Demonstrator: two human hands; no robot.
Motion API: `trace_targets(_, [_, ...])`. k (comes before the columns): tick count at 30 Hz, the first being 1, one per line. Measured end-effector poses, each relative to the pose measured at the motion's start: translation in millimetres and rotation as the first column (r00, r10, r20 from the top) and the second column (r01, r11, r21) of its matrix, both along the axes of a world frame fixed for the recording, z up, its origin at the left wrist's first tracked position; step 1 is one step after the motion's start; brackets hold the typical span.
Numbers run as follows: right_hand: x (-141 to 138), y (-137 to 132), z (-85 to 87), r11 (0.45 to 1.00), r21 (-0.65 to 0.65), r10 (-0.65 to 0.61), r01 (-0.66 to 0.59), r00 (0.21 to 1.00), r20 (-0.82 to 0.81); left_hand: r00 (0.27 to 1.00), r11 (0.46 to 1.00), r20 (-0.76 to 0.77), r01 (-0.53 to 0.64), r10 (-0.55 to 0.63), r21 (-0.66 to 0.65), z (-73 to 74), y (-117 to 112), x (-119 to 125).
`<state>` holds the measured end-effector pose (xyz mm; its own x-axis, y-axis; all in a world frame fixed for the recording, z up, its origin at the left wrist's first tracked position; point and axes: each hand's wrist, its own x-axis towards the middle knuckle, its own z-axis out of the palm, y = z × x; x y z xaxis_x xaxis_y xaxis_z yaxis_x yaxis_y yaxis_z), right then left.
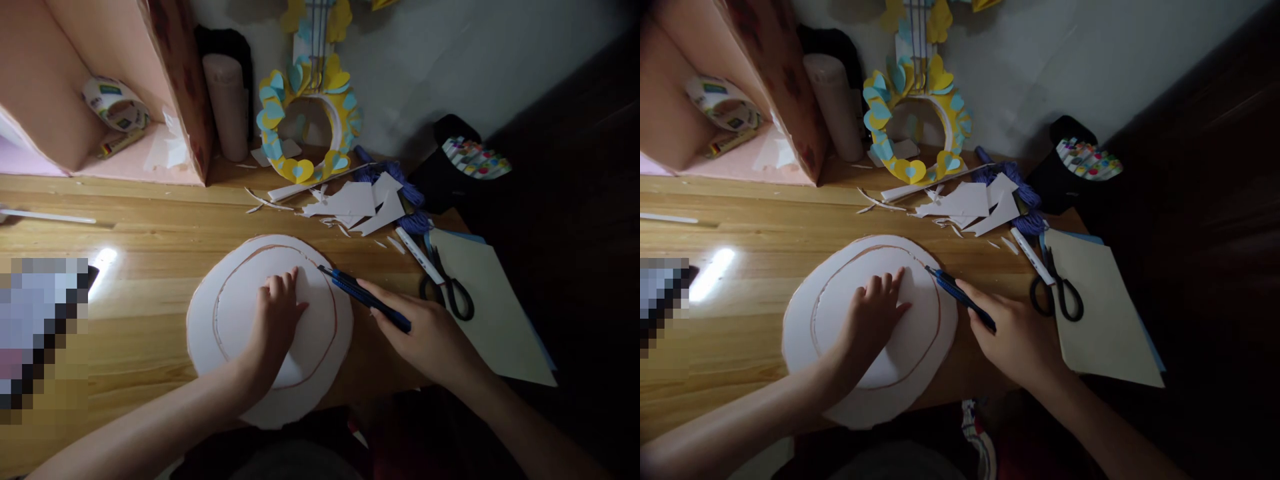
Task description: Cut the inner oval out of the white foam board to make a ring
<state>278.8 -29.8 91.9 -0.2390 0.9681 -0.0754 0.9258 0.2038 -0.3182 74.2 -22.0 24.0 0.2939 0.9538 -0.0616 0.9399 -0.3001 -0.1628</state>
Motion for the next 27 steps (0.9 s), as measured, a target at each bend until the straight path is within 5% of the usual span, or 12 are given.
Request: trace_targets(27, [-10,1,8.0,1.0,-0.031,0.003,-0.001,0.998,0.056,0.998,1.0,-0.058,0.009,-0.009,-0.001,0.3,1,0])
